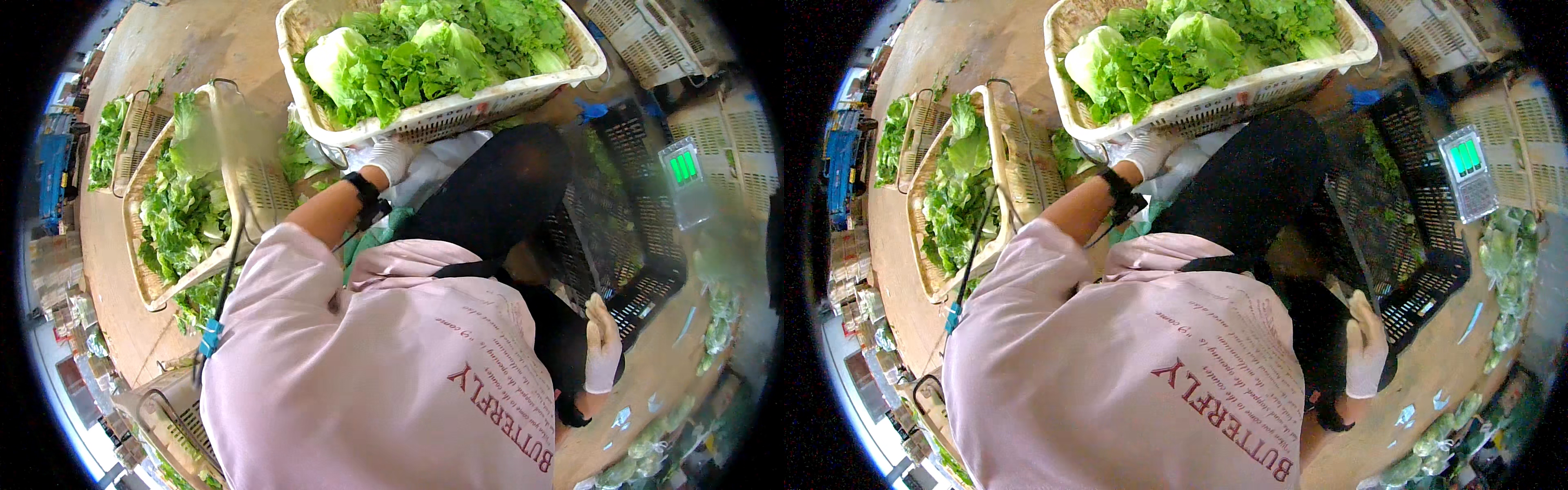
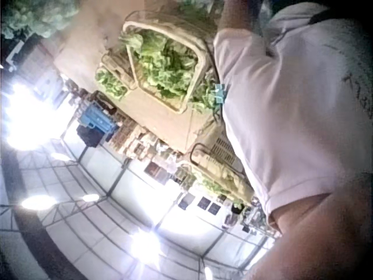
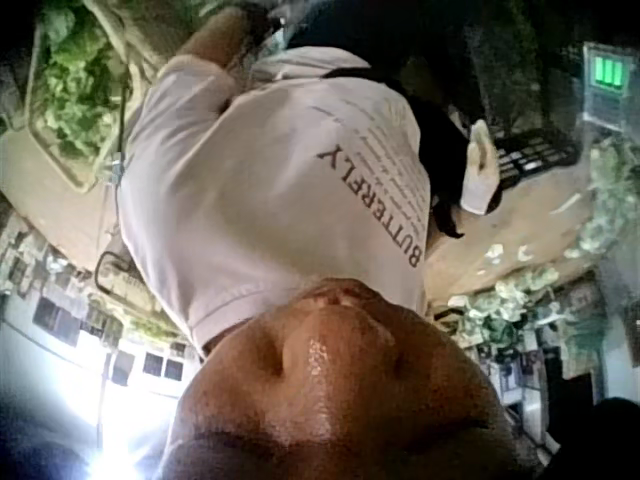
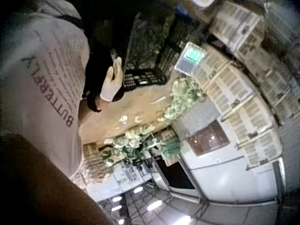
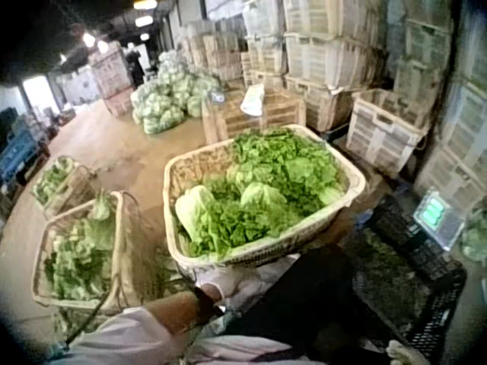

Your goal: The person packs heads of lettuce into plastic bags and places them into a black crate. They repeatedly pick lettuce from a white bin, open a bag, insert the lettuce, and set the bag into the crate.

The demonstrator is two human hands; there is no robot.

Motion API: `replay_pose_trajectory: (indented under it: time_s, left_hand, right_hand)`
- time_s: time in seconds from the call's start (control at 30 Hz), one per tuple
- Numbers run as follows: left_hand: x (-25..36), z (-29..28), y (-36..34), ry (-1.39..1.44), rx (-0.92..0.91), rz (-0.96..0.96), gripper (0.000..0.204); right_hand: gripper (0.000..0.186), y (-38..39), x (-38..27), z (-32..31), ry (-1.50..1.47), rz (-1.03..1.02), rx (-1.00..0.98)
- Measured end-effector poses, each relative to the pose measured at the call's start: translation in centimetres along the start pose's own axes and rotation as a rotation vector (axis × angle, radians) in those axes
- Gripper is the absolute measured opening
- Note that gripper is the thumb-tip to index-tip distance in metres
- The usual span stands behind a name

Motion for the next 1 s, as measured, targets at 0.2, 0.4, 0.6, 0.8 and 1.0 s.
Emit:
replay_pose_trajectory:
  time_s: [0.2, 0.4, 0.6, 0.8, 1.0]
  left_hand:
    - [-1.6, -1.5, 2.2, 0.205, -0.017, -0.152, 0.019]
    - [-0.2, -14.9, 5.1, 0.696, 0.654, -0.116, 0.009]
    - [-4.8, -13.2, 5.7, 1.491, 0.587, -0.606, 0.007]
    - [-5.2, -14.2, 6.0, 1.536, 0.549, -0.597, 0.011]
    - [-5.1, -13.6, 6.9, 1.672, 0.586, -0.589, 0.019]
  right_hand:
    - [0.030, -0.4, -1.8, 2.1, -0.051, -0.025, -0.033]
    - [0.030, -2.7, -6.1, 5.4, -0.133, -0.097, -0.088]
    - [0.040, -8.1, -17.6, 13.5, -0.223, -0.454, -0.162]
    - [0.067, -11.5, -19.0, 26.6, 0.163, -0.668, -0.187]
    - [0.035, -10.3, -18.6, 31.9, 0.040, -0.601, -0.394]
Point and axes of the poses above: each hand's wrist, its own y-axis away from the middle knuckle, its own z-axis out of the palm, x = y × z, the point moved 10 cm from there along -y, towards the middle knuckle, and after that the axes turned 11 degrees about x, right-handed, at the moved point
